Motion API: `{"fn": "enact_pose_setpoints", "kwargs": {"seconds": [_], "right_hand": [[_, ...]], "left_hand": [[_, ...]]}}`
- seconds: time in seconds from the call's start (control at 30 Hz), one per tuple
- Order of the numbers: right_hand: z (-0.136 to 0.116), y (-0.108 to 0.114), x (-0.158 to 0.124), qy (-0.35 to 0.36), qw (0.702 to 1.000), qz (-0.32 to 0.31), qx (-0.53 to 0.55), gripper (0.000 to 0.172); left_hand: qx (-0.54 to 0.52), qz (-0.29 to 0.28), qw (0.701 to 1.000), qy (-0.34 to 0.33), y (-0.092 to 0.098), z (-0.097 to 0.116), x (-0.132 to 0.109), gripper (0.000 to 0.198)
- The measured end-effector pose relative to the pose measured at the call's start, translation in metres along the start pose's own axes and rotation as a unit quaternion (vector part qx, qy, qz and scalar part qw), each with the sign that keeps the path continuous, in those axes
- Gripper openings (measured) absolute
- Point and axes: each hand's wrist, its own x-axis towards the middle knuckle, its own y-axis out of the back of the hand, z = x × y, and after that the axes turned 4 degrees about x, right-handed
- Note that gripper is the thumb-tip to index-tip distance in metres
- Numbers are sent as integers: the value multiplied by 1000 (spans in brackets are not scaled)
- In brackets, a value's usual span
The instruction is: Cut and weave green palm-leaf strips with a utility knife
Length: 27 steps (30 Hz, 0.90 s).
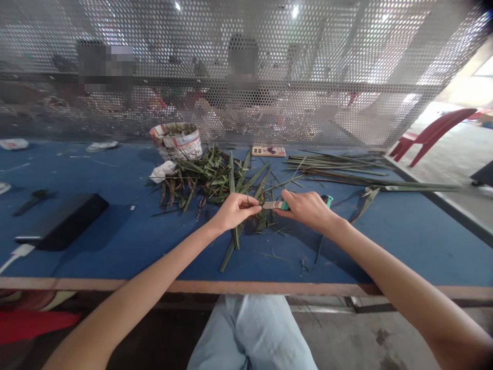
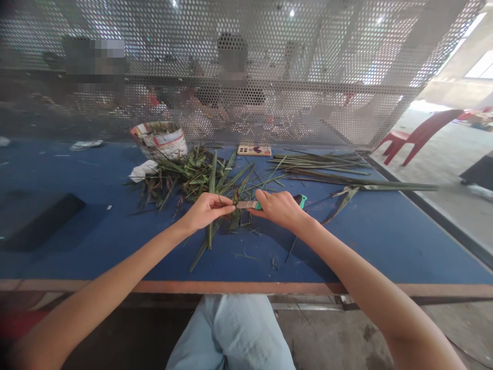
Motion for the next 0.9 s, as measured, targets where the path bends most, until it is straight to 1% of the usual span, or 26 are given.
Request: {"fn": "enact_pose_setpoints", "kwargs": {"seconds": [0.23,0.4,0.67,0.8,0.9], "right_hand": [[1,-2,0,12,1000,0,-3,47],[1,-2,0,7,1000,-5,-2,47],[-7,-1,0,-34,998,-47,14,49],[-11,0,1,-38,997,-65,31,45],[-11,0,1,-39,996,-67,37,43]], "left_hand": [[-2,-16,1000,27,1,0,1,11],[-5,-17,999,39,2,1,2,9],[-45,-2,998,53,-1,-1,1,11],[-57,-4,997,57,-4,-1,0,12],[-71,2,996,62,-4,-1,0,12]]}}
